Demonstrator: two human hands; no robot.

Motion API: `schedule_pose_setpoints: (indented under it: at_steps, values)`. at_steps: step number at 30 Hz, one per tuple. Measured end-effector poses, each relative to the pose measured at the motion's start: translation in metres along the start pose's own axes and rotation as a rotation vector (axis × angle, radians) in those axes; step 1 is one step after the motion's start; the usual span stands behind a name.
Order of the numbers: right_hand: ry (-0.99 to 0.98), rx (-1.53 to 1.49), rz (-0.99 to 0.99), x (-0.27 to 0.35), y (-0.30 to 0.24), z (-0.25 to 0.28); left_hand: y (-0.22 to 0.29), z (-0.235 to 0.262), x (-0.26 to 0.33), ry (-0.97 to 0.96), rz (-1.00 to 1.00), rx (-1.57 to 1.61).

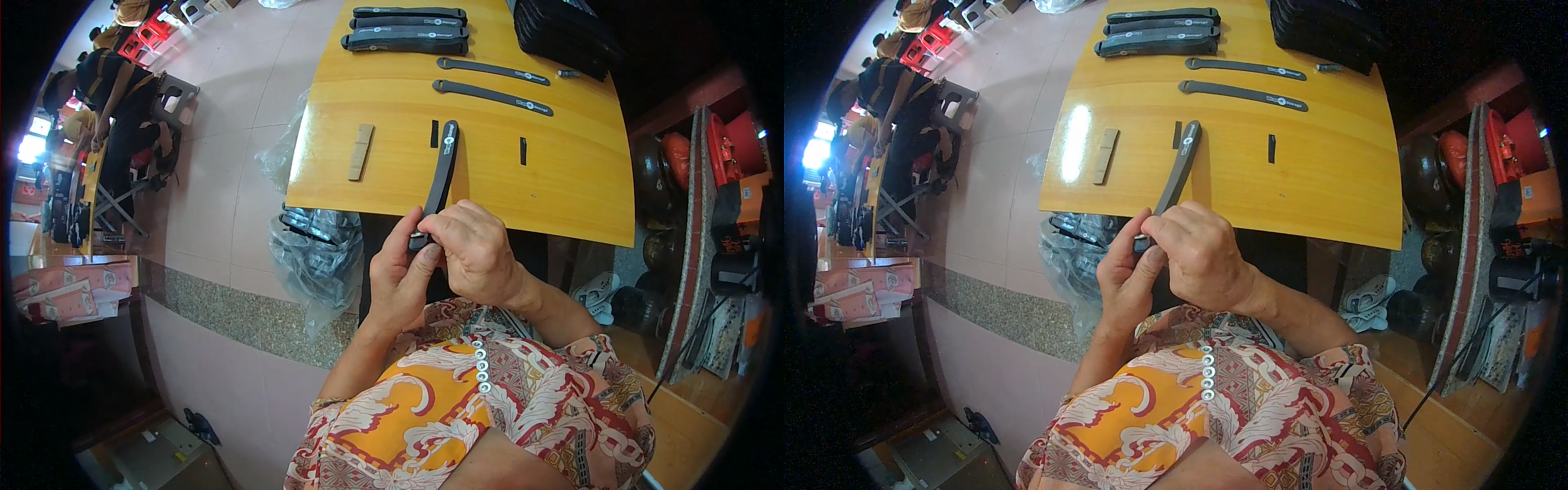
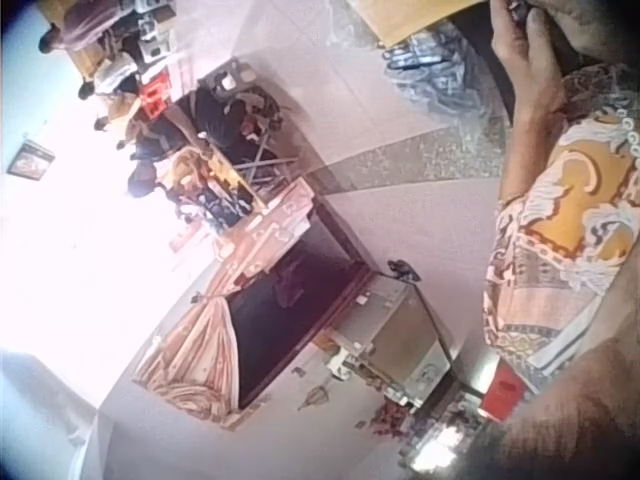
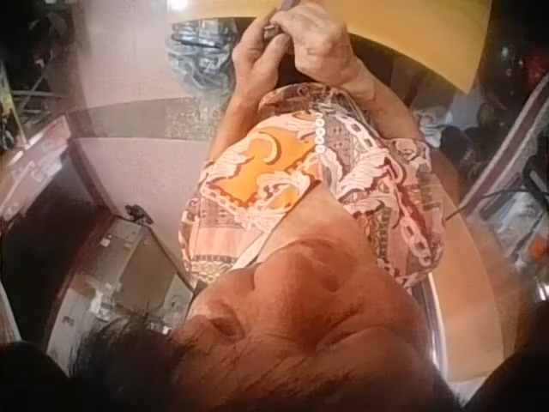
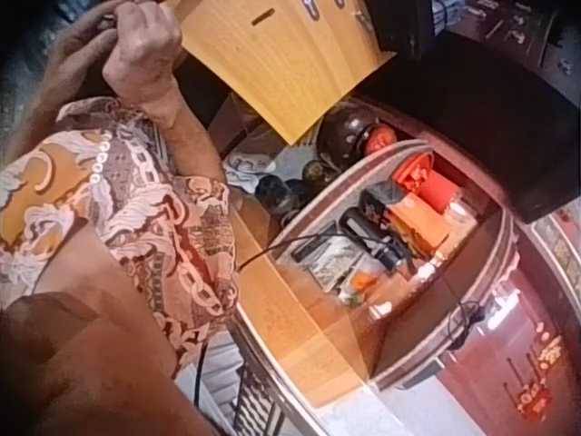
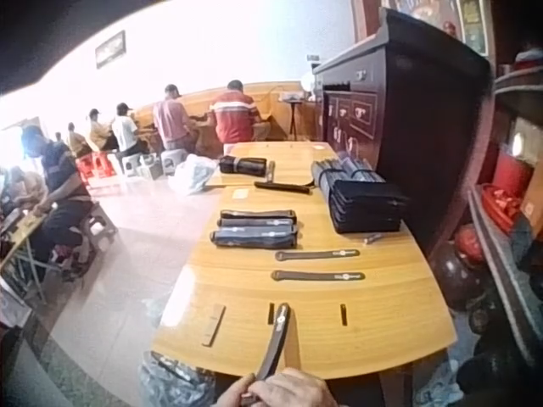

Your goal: Assembling small metal components onto leather or synthetic straps at a workstation.

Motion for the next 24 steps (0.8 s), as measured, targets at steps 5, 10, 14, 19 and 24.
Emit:
schedule_pose_setpoints:
  at_steps: [5, 10, 14, 19, 24]
  values:
    - [-0.039, 0.042, -0.02, 0.002, 0.001, -0.001, 0.002, 0.006, 0.004, 0.108, 0.058, 0.311]
    - [-0.086, 0.124, 0.069, -0.005, -0.008, 0.001, 0.003, 0.005, 0.004, 0.055, 0.015, 0.12]
    - [-0.083, 0.098, 0.112, -0.003, -0.008, 0.004, 0.004, 0.004, 0.002, -0.02, 0.034, 0.188]
    - [-0.116, 0.008, 0.105, -0.003, -0.008, 0.006, 0.002, 0.005, 0.0, 0.045, 0.027, 0.291]
    - [-0.202, 0.002, 0.077, -0.003, -0.002, 0.009, 0.004, 0.006, -0.001, -0.037, -0.035, 0.125]
Point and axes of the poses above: each hand's wrist, its own x-axis away from the middle knuckle, its own z-axis out of the back of the hand, y = z × x, the point moved 9 cm from there along -x, towards the middle knuckle, and after that the axes turned 5 degrees about y, right-handed, at the moved point
